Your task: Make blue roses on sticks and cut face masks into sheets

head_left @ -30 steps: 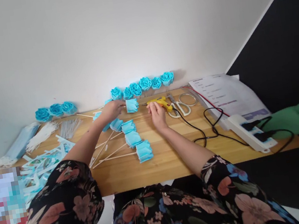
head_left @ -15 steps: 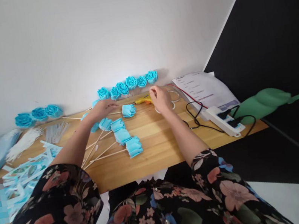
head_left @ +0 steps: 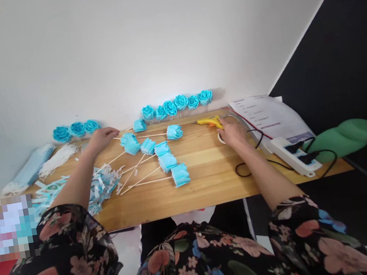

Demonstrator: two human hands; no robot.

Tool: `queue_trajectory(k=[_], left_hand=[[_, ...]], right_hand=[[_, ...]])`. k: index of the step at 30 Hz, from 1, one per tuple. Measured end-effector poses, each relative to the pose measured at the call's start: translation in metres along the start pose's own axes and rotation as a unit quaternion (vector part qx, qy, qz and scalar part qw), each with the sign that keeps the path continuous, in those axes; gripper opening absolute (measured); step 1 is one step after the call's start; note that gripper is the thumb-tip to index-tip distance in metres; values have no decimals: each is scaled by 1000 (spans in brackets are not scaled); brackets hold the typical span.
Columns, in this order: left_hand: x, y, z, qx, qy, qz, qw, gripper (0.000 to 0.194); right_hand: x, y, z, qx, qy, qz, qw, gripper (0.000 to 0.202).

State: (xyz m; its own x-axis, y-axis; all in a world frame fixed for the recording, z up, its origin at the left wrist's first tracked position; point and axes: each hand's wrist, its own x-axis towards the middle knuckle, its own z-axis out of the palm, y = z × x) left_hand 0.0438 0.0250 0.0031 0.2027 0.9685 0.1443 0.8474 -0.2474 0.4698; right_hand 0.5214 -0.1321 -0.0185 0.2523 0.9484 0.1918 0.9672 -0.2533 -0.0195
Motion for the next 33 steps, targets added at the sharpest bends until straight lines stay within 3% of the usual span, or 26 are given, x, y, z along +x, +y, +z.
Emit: queue_trajectory(k=[4,8,13,19,22,25,29,33], left_hand=[[16,-6,16,13,-7,16,1000,40],[37,3,35,76,-33,18,996,44],[60,11,51,163,-67,34,984,44],[82,17,58,223,-98,47,969,33],[82,18,58,223,-74,68,970,28],[76,13,52,159,-19,81,984,25],[63,10,34,13,59,78,995,24],[58,25,9,-74,166,123,976,25]], right_hand=[[-11,-14,-12,-12,29,1,999,49],[-25,-36,-10,-30,11,1,999,52],[-31,-35,0,12,87,-111,990,46],[-20,-45,6,97,106,-179,973,38],[-13,-56,4,121,92,-188,970,38],[-5,-64,-2,142,76,-196,967,38],[8,-69,-4,159,78,-200,964,39],[18,-71,11,190,92,-192,958,41]])
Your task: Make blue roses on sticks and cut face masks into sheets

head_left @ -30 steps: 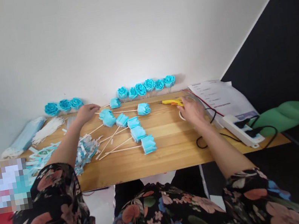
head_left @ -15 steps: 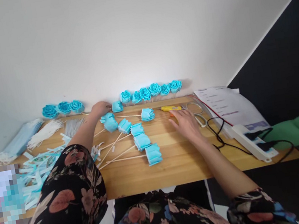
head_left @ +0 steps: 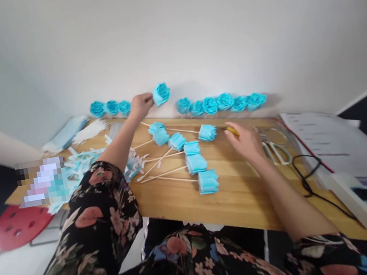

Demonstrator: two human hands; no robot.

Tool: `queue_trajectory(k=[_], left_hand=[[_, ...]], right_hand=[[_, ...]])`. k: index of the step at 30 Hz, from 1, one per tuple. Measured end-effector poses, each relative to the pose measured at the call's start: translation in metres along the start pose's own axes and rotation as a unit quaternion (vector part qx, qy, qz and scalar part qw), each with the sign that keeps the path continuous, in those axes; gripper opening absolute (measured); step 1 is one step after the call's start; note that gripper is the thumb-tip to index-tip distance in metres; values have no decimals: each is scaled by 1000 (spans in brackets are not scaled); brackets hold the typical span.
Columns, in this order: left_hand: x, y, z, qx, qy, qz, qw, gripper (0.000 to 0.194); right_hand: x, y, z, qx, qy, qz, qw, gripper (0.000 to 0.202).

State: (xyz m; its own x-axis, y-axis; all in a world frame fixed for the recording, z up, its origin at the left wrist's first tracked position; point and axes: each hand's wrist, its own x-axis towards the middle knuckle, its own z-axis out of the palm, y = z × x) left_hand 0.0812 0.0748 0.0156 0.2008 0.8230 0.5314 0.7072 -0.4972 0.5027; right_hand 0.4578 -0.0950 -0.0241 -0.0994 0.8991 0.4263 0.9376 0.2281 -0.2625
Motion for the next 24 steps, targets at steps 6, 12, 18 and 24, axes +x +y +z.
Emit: queue_trajectory(k=[6,12,18,24], left_hand=[[20,38,-18,45,60,101,992,29],[-6,44,-10,127,12,46,991,31],[-31,28,9,34,23,-1,999,17],[-38,39,7,-55,42,-12,998,18]], right_hand=[[-9,15,30,76,81,-15,994,39],[-15,21,33,98,88,-18,991,39],[-16,15,31,121,46,-13,992,39],[-16,8,29,125,19,-12,992,38]])
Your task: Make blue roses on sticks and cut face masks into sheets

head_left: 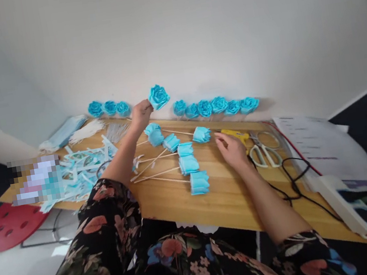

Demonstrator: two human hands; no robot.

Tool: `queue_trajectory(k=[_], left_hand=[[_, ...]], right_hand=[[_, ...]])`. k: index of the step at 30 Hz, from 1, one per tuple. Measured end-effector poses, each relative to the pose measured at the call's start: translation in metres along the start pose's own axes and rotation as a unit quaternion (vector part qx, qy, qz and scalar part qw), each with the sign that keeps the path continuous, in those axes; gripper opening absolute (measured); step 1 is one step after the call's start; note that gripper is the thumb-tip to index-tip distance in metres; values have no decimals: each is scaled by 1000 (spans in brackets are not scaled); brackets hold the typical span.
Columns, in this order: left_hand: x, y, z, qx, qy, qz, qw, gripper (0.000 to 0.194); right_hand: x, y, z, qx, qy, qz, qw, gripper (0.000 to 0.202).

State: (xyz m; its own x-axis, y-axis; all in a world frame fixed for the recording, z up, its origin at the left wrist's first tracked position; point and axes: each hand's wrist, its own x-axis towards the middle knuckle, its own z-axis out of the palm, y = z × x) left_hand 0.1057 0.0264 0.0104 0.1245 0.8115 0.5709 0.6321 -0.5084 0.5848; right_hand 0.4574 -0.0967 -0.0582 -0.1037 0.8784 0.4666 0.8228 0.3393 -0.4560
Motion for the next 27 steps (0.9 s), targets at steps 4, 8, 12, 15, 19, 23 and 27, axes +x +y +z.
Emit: queue_trajectory(k=[4,8,12,15,19,23,27], left_hand=[[3,15,0,-5,-1,2,1000,21],[4,31,3,-24,-27,32,999,24],[-1,41,11,-24,-65,54,996,28],[-8,53,19,-52,-92,92,990,29],[-19,78,25,-83,-139,148,976,30],[-27,102,23,-103,-181,183,961,38],[-32,116,24,-128,-219,208,945,38]], right_hand=[[0,-1,1,-1,-7,-7,1000,37],[1,-3,1,-6,-16,-3,1000,36],[1,-5,0,-4,-19,-3,1000,34],[1,-9,-2,11,-13,1,1000,35],[3,-26,-14,52,28,-36,998,56],[5,-62,-30,122,70,-121,983,99],[11,-99,-40,187,62,-130,972,119]])
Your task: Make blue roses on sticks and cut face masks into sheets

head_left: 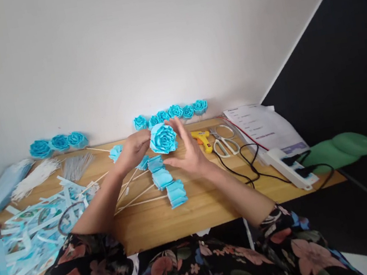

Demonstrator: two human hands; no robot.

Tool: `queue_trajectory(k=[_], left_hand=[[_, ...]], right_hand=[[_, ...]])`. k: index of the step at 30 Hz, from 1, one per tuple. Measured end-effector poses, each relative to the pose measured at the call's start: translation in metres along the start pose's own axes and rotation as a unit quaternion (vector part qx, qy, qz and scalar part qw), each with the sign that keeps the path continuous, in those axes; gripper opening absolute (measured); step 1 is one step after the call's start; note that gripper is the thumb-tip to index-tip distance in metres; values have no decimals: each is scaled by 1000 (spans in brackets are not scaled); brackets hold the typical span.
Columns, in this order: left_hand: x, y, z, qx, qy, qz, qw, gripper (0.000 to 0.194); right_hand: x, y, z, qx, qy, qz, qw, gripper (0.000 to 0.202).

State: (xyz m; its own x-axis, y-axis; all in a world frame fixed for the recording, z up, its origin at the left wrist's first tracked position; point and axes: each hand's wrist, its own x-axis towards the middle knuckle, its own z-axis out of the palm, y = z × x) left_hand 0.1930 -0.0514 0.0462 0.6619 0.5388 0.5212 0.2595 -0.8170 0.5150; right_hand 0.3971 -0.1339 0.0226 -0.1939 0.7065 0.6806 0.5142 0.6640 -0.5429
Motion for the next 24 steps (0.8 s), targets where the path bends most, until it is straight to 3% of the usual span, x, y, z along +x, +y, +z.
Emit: queue_trajectory(k=[4,13,19,24], left_hand=[[-1,8,6,-6,-20,20,1000,38],[-1,18,13,-41,2,78,996,33],[-1,23,-4,8,25,49,998,35],[-1,19,-25,74,100,36,992,34]], right_hand=[[11,-18,8,26,34,-9,999,119],[0,-34,15,25,126,6,992,75],[-10,-39,3,-15,81,19,996,93],[-55,-10,-21,-134,41,68,988,58]])
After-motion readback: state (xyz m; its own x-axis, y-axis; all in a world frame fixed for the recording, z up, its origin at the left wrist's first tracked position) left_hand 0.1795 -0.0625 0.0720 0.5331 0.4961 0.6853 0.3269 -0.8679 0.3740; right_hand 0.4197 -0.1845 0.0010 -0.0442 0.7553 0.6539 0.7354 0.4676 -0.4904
